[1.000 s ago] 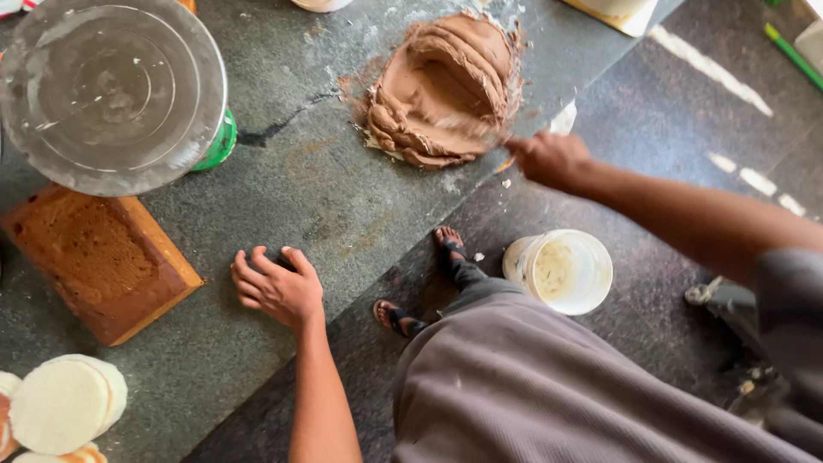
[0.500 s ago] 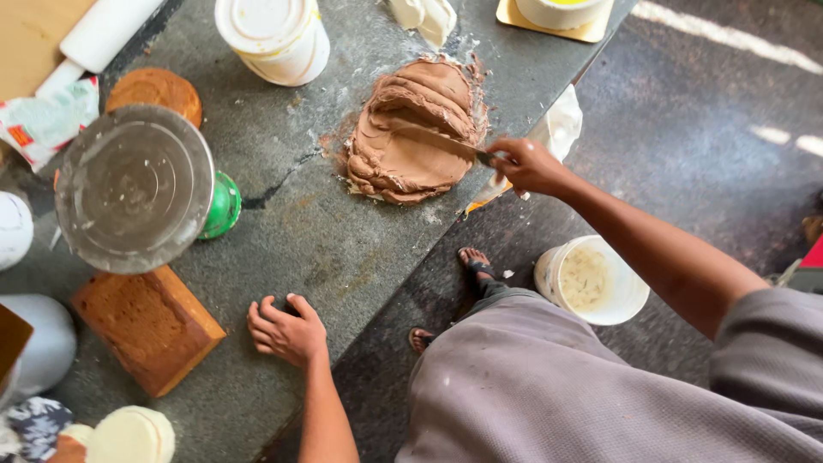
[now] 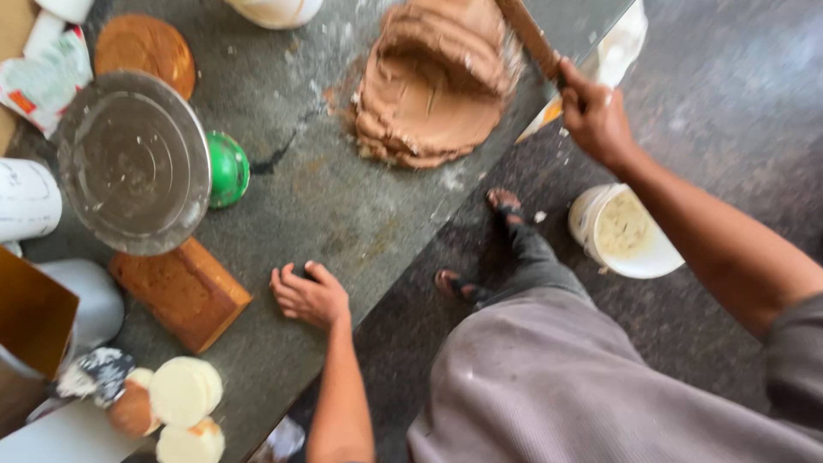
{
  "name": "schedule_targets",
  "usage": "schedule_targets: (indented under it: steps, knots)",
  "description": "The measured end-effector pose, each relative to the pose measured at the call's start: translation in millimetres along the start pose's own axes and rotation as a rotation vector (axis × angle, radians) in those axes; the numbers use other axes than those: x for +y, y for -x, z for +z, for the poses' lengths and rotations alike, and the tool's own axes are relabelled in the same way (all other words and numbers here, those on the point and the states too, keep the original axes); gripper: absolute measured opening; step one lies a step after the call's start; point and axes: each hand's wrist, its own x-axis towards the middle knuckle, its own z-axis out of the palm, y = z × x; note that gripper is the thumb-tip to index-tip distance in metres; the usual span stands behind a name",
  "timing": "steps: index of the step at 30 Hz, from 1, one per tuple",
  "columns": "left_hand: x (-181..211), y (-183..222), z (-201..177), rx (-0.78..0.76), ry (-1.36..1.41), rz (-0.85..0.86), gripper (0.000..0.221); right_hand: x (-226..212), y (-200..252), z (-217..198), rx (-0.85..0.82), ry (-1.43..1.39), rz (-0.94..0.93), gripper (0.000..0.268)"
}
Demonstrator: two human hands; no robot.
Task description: The person mixes cocoa powder into a mound of frosting on a counter using a spatula.
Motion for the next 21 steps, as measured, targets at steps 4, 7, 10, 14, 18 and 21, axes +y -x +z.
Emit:
schedule_targets:
  steps: [4, 7, 10, 14, 18, 21]
  knots:
    - [11.6, -10.7, 7.7, -0.023, 0.026, 0.005, 0.04, -37.3, 106.0, 55.5, -0.025, -0.171, 0.111, 0.047]
    - [1.7, -4.4, -3.4, -0.045, 0.001, -0.021, 0.041, -86.5, 132.6, 95.3, -0.149, -0.089, 0.012, 0.057]
    - [10.4, -8.1, -0.2, -0.018, 0.023, -0.009, 0.041, -120.2, 110.0, 130.2, -0.362, 0.113, 0.114, 0.054]
    - [6.4, -5.7, -2.9, 0.015, 0.045, -0.006, 0.041, -143.5, 28.5, 132.9, -0.564, -0.363, 0.135, 0.05]
    - [10.6, -5.6, -4.5, 0.046, 0.083, -0.027, 0.04, -165.9, 13.2, 71.3, -0.448, -0.406, -0.39, 0.051]
    - [10.3, -3.9, -8.8, 0.051, 0.085, -0.03, 0.04, -156.6, 19.4, 39.1, -0.268, 0.093, -0.131, 0.036]
